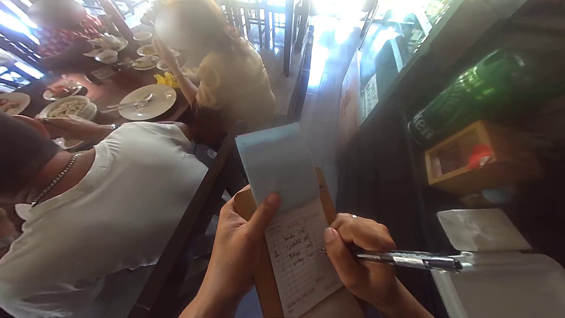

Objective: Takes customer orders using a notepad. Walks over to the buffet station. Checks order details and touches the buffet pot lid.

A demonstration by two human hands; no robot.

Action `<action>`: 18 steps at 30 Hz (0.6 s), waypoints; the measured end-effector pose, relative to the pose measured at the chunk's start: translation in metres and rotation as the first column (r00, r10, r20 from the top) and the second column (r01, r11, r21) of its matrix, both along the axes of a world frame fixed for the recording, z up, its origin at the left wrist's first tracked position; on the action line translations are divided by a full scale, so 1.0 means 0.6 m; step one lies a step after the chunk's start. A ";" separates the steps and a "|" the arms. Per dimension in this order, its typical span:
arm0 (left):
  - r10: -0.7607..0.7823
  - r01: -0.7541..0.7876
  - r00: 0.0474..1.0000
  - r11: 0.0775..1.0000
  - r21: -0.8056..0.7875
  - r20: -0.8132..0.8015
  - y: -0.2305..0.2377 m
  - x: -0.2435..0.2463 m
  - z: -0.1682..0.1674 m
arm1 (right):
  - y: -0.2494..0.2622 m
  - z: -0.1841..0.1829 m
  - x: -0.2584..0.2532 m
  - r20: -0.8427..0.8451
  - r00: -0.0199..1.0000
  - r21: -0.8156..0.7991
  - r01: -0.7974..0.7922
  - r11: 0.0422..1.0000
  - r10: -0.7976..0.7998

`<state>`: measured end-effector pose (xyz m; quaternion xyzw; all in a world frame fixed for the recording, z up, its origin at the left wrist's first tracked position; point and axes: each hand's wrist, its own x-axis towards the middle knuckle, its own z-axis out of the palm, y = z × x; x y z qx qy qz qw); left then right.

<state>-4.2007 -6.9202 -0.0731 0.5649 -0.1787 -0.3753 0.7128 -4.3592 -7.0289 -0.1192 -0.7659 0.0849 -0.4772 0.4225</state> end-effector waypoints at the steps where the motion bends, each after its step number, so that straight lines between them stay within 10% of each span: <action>1: -0.001 0.001 1.000 1.000 -0.003 0.001 0.001 0.000 -0.001 | 0.001 -0.001 0.001 -0.004 1.000 -0.005 0.009 1.000 -0.009; 18: -0.001 0.001 1.000 1.000 -0.002 -0.027 0.004 -0.004 -0.008 | 0.006 -0.010 -0.004 -0.039 0.999 -0.008 0.029 1.000 -0.029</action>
